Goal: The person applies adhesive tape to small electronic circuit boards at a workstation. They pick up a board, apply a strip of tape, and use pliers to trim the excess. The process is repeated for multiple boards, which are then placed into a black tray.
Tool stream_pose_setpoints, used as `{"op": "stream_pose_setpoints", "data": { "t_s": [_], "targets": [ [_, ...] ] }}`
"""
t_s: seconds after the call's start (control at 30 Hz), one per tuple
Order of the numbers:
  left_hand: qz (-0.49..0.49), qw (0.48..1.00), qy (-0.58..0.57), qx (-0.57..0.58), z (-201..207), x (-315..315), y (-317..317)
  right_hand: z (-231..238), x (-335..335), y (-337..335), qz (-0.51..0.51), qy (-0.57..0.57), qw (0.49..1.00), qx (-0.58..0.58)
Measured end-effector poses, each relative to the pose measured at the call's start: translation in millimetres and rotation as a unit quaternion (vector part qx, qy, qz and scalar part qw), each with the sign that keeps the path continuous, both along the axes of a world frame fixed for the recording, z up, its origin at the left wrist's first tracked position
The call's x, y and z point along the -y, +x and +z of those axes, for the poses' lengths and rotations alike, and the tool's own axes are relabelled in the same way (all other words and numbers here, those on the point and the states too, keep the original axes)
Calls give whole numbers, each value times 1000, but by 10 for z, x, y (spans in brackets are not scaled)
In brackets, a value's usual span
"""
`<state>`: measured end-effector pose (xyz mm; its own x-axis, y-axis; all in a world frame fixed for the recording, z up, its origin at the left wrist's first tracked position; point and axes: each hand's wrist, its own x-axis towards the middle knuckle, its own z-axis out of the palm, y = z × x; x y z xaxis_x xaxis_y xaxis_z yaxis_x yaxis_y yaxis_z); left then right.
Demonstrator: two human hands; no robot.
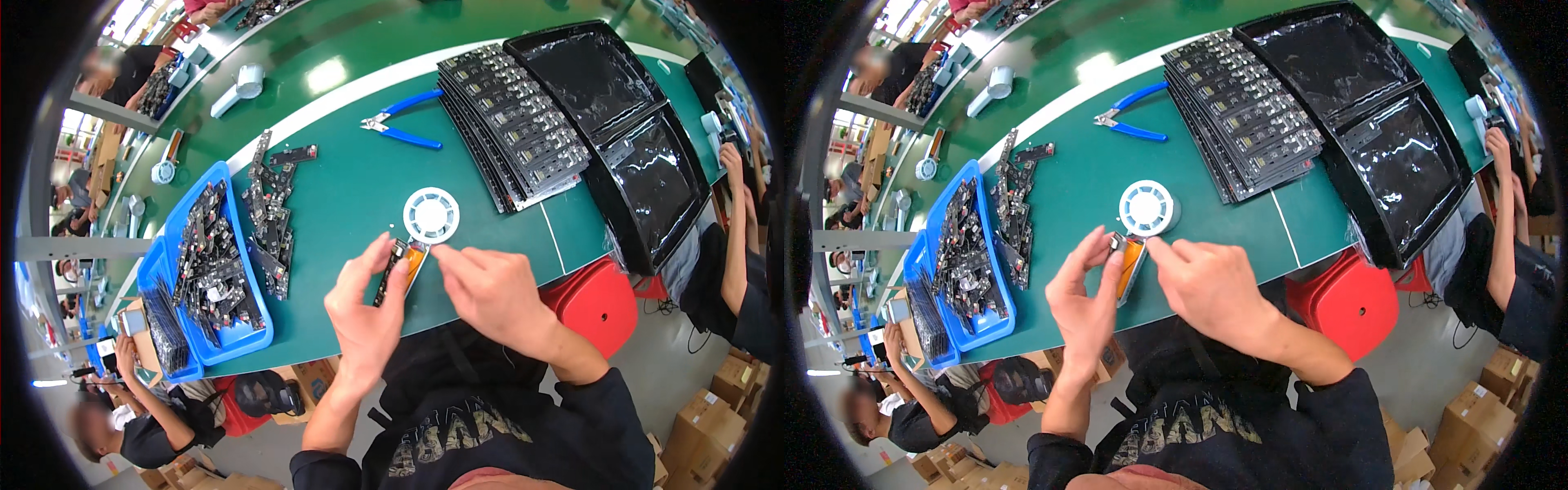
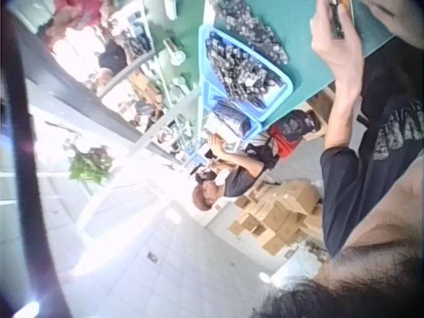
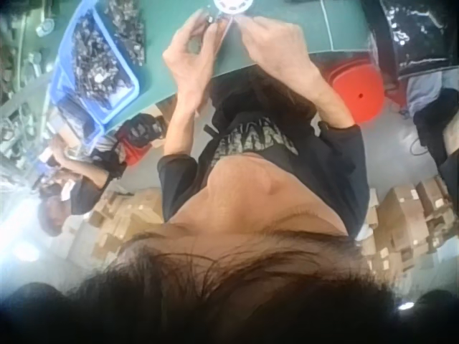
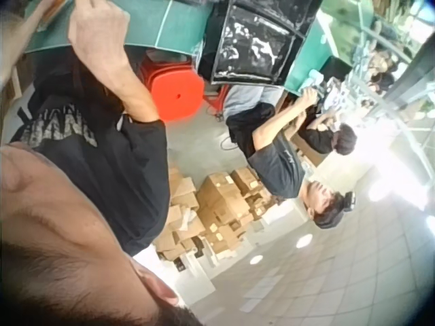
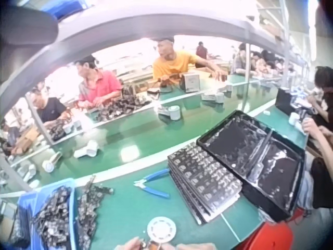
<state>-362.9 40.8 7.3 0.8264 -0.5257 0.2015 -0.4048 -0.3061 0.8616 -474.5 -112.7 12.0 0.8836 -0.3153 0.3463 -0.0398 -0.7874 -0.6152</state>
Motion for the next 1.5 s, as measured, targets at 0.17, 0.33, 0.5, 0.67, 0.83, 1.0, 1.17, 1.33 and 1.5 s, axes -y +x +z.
{"op": "stream_pose_setpoints", "data": {
  "t_s": [0.17, 0.33, 0.5, 0.67, 0.83, 1.0, 1.17, 1.33, 1.5],
  "targets": [
    [-24, 979, -12, -204, 175, 26, 163, -70, 153, -102, -13, 26, 999, 26],
    [-24, 969, -10, -246, 206, 25, 216, -153, 160, -119, -16, 40, 998, 50],
    [-8, 994, 48, -94, 190, 45, 39, -159, 191, -138, -9, 44, 998, 44],
    [-3, 996, 46, 70, 45, 48, -106, -185, 197, -141, 1, 42, 998, 35],
    [-9, 987, 64, 148, 37, 123, -149, -239, 192, -145, 13, 48, 998, 35],
    [-10, 984, 75, 159, 49, 202, -133, -254, 189, -118, 43, 45, 998, 23],
    [12, 990, 83, 111, 83, 168, -102, -202, 175, -108, 56, 26, 998, 16],
    [24, 991, 80, 102, 94, 178, -117, -140, 151, -65, 36, 38, 997, 58],
    [49, 989, 53, 131, -55, 133, -217, -73, 130, 69, 22, -62, 988, 139]
  ]
}}
